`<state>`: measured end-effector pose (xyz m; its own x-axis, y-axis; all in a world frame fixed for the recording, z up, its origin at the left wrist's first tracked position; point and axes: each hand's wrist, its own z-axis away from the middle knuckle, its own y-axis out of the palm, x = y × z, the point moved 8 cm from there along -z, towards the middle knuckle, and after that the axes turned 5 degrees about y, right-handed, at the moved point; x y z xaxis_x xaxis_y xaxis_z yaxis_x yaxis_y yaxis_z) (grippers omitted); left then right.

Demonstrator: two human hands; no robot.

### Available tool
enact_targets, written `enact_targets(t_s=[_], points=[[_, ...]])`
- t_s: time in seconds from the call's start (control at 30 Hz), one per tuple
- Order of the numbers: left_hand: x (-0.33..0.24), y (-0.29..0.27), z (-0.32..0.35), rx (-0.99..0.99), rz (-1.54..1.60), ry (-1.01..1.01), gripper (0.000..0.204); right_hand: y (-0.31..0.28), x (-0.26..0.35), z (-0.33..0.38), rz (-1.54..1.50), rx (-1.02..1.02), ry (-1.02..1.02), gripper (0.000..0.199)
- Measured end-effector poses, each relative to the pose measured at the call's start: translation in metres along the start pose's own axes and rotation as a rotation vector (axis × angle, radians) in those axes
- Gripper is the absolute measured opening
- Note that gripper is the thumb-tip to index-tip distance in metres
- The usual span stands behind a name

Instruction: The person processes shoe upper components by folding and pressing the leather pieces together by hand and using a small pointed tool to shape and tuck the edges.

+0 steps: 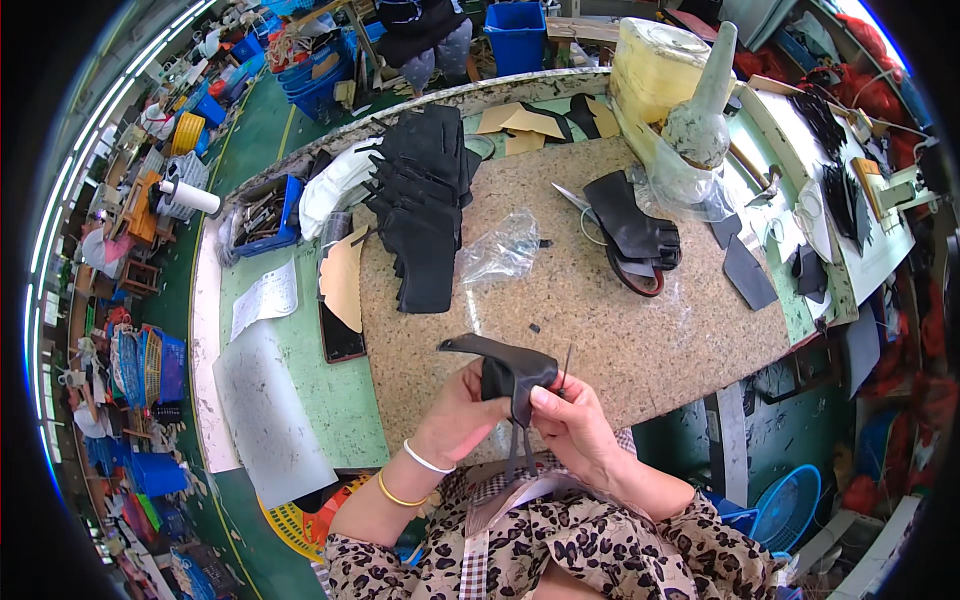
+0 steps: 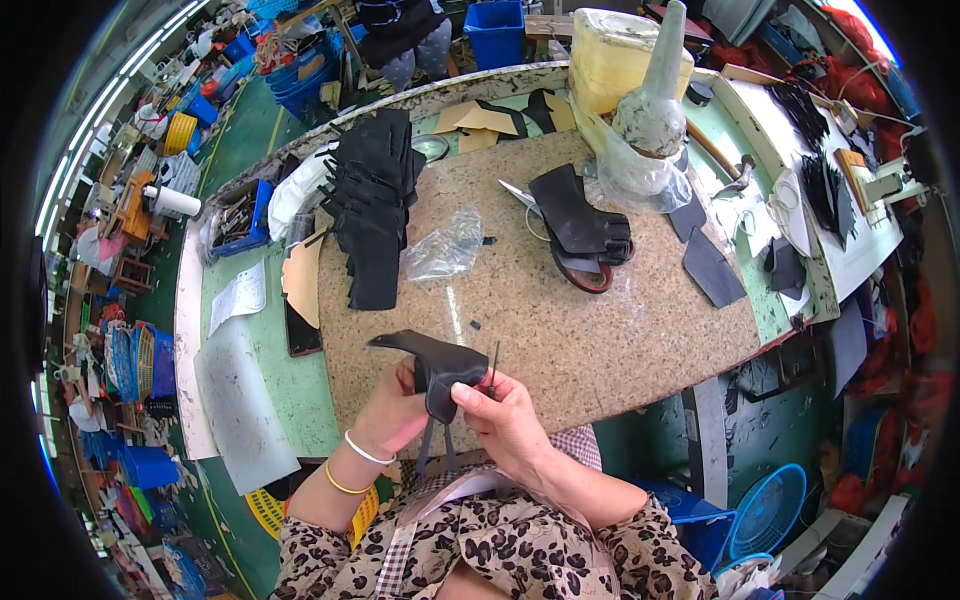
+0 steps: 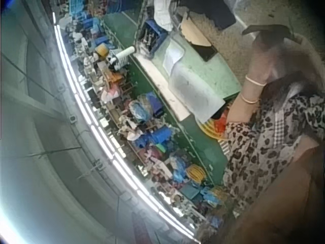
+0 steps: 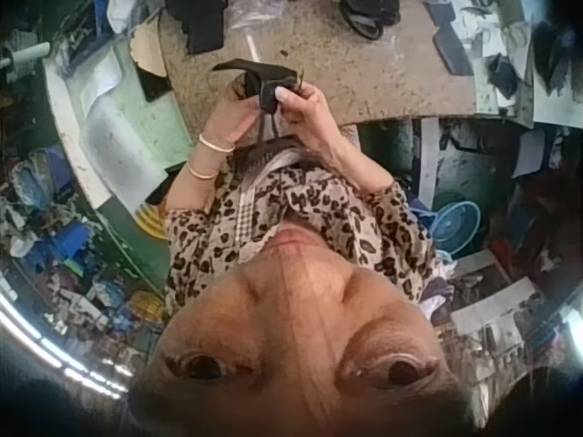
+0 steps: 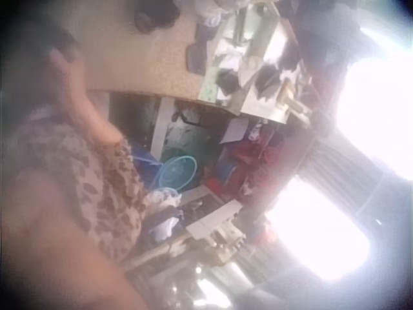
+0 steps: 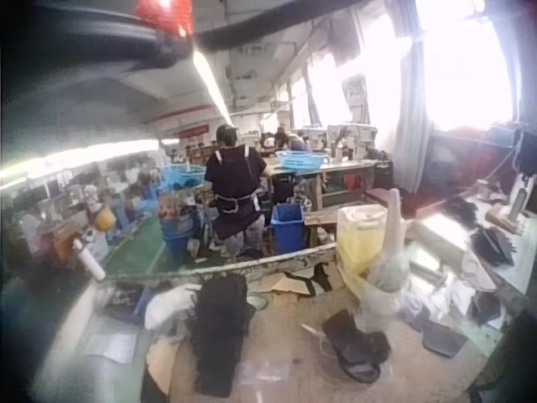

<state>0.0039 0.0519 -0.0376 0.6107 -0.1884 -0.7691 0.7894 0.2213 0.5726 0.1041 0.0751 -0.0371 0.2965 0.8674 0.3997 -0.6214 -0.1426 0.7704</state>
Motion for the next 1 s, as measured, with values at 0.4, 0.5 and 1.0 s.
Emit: enact_targets(t_s=[0.4, 0.5, 1.0], points=[[0.008, 0.015, 0.016, 0.092, 0.263, -0.022, 0.036, -0.007, 0.003, -0.005, 0.032, 0.045, 0.051, 0.025], [0.009, 0.007, 0.013, 0.068, 0.139, 0.036, 0.035, -0.006, 0.004, -0.004, 0.008, 0.034, 0.075, 0.021], [-0.011, 0.011, 0.006, -0.235, -0.366, -0.092, 0.023, -0.018, 0.077, 0.056, 1.078, -0.217, -0.609, 0.027]])
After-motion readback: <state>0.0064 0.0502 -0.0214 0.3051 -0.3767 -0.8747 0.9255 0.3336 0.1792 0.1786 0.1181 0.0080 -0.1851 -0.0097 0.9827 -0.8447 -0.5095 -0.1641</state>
